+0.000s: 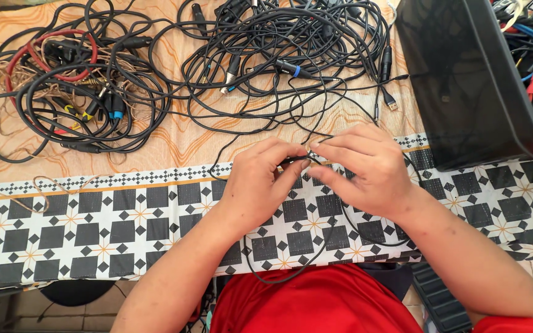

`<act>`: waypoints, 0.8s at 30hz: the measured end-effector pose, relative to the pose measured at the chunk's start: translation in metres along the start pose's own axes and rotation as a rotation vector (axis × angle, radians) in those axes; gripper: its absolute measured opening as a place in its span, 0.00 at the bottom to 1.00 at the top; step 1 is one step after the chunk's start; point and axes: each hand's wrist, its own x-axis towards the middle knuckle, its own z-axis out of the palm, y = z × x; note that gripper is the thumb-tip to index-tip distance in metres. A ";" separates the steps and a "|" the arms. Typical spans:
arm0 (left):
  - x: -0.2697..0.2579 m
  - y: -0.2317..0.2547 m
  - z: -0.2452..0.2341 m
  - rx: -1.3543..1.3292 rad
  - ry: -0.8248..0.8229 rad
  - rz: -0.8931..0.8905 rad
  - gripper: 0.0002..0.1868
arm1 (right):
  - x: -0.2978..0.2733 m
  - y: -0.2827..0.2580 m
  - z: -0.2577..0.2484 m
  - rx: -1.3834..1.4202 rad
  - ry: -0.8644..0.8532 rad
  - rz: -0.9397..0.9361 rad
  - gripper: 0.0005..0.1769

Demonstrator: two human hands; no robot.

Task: The person untangles a black cable from a large pile of tangled cords on a table by hand, following the wire's length and pulling it through loops.

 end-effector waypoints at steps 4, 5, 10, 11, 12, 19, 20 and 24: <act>0.001 -0.002 -0.002 -0.002 0.016 0.006 0.08 | 0.004 -0.001 0.000 -0.015 -0.018 -0.041 0.21; 0.002 -0.003 -0.002 -0.015 0.023 0.049 0.08 | 0.004 -0.001 0.001 -0.027 -0.014 -0.047 0.20; 0.001 -0.004 -0.003 -0.060 -0.039 -0.034 0.10 | 0.001 0.002 0.002 -0.058 -0.010 -0.098 0.14; 0.001 -0.003 -0.003 -0.037 -0.039 -0.032 0.10 | 0.001 0.003 0.002 -0.061 -0.013 -0.097 0.14; 0.001 -0.003 -0.004 -0.013 -0.038 -0.030 0.11 | 0.000 0.003 0.002 -0.065 -0.016 -0.096 0.13; 0.001 0.002 -0.003 0.121 0.005 0.063 0.13 | -0.001 0.003 0.001 -0.030 -0.024 -0.049 0.12; 0.001 0.002 -0.003 0.129 0.011 0.065 0.14 | -0.001 0.003 0.001 -0.028 -0.025 -0.041 0.12; -0.001 0.004 -0.003 0.190 0.034 0.109 0.12 | 0.000 0.001 0.001 -0.009 -0.020 -0.010 0.10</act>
